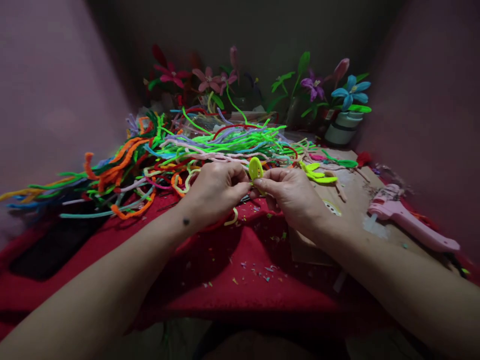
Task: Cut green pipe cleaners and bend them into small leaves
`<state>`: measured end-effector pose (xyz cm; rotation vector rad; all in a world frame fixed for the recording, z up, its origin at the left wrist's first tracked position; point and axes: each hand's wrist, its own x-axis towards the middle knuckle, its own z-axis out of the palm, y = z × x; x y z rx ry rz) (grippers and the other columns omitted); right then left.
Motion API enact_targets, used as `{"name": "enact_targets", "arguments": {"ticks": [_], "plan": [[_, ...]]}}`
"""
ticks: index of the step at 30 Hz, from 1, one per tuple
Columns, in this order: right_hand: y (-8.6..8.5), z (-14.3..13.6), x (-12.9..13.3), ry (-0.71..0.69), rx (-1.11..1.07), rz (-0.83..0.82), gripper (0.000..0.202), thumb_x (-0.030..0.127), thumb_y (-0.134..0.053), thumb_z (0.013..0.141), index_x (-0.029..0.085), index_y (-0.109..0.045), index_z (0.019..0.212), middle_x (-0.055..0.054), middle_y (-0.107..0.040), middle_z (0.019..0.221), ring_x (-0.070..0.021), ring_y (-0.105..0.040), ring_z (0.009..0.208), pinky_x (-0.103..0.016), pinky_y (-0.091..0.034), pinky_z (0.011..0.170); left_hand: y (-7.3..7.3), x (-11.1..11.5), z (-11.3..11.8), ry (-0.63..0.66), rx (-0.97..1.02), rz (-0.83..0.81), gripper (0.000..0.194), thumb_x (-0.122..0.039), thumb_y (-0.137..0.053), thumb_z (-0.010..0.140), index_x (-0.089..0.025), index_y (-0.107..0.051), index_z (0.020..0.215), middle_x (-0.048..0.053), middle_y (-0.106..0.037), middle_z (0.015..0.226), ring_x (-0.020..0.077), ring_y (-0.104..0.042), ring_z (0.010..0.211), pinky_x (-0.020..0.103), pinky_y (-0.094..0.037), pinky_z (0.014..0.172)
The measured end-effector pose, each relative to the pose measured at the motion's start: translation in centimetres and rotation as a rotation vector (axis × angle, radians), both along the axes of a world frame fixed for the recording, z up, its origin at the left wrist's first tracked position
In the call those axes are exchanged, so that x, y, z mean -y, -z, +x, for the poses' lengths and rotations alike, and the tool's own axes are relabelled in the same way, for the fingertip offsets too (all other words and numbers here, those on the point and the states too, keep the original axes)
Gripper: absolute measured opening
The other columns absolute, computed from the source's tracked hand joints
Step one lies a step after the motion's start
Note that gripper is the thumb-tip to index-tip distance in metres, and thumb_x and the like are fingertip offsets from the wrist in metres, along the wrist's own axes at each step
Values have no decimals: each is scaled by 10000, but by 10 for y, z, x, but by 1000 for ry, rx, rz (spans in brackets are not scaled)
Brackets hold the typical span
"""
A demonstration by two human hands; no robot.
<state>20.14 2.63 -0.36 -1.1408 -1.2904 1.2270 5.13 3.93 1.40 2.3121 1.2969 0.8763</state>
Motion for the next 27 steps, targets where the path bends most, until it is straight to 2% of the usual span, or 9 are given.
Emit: {"name": "enact_targets", "arguments": {"ticks": [3,5,7,9,14,18,21,25,27], "plan": [[2,-2,2,33,26,19,181,169,-609,676,152,-563,502,60,-474,394,-39,-330,347,-204,-235,368,6,7,4,-93,-151,272,136,-185,-526,716,-158,-531,582,-5,-518,547,99,-419,526,254,-272,523],[4,-2,2,32,13,5,172,161,-604,674,153,-561,508,54,-493,410,-41,-331,354,-208,-227,367,6,8,5,-109,-161,277,132,-181,-532,712,-158,-535,581,-5,-522,544,98,-419,521,254,-274,522],[6,-2,1,8,-52,-36,160,204,-617,681,152,-565,540,35,-552,470,-42,-325,347,-219,-202,350,2,5,4,-105,-47,142,152,-180,-550,708,-158,-529,559,-20,-493,501,85,-402,482,237,-276,493],[7,0,-3,-16,-150,-77,158,252,-635,684,152,-569,581,31,-566,507,-44,-311,344,-229,-179,345,-3,1,3,-91,148,-88,159,-209,-580,718,-159,-533,575,-41,-456,452,71,-380,426,219,-275,448],[13,4,-12,-35,-356,-115,190,253,-693,649,161,-538,591,86,-377,455,-43,-256,394,-226,-171,382,1,-5,3,30,573,-597,131,-237,-673,695,-152,-596,758,-44,-508,493,61,-439,392,181,-300,376],[17,4,-15,-74,-424,-112,184,280,-714,645,158,-599,722,52,-509,590,-45,-343,452,-207,-256,415,13,-3,7,170,792,-803,204,-191,-713,666,-144,-630,846,-9,-605,640,60,-520,458,163,-378,389],[15,2,-11,-114,-436,-111,211,309,-706,658,161,-614,777,19,-584,676,-71,-471,514,-212,-339,452,17,-2,11,190,832,-886,135,-204,-674,719,-135,-629,826,-10,-603,599,56,-509,422,149,-379,354],[12,0,-5,-12,-260,-6,179,292,-680,679,162,-563,642,28,-541,604,-77,-480,517,-214,-371,475,14,1,13,139,840,-995,16,-148,-605,747,-140,-596,757,-42,-548,491,39,-409,303,134,-300,266],[12,-1,-4,60,-147,75,198,274,-665,685,170,-524,594,41,-507,580,-71,-456,510,-207,-367,473,12,2,13,156,861,-1103,59,-128,-565,754,-142,-562,697,-51,-521,469,31,-347,261,139,-275,237]]}}
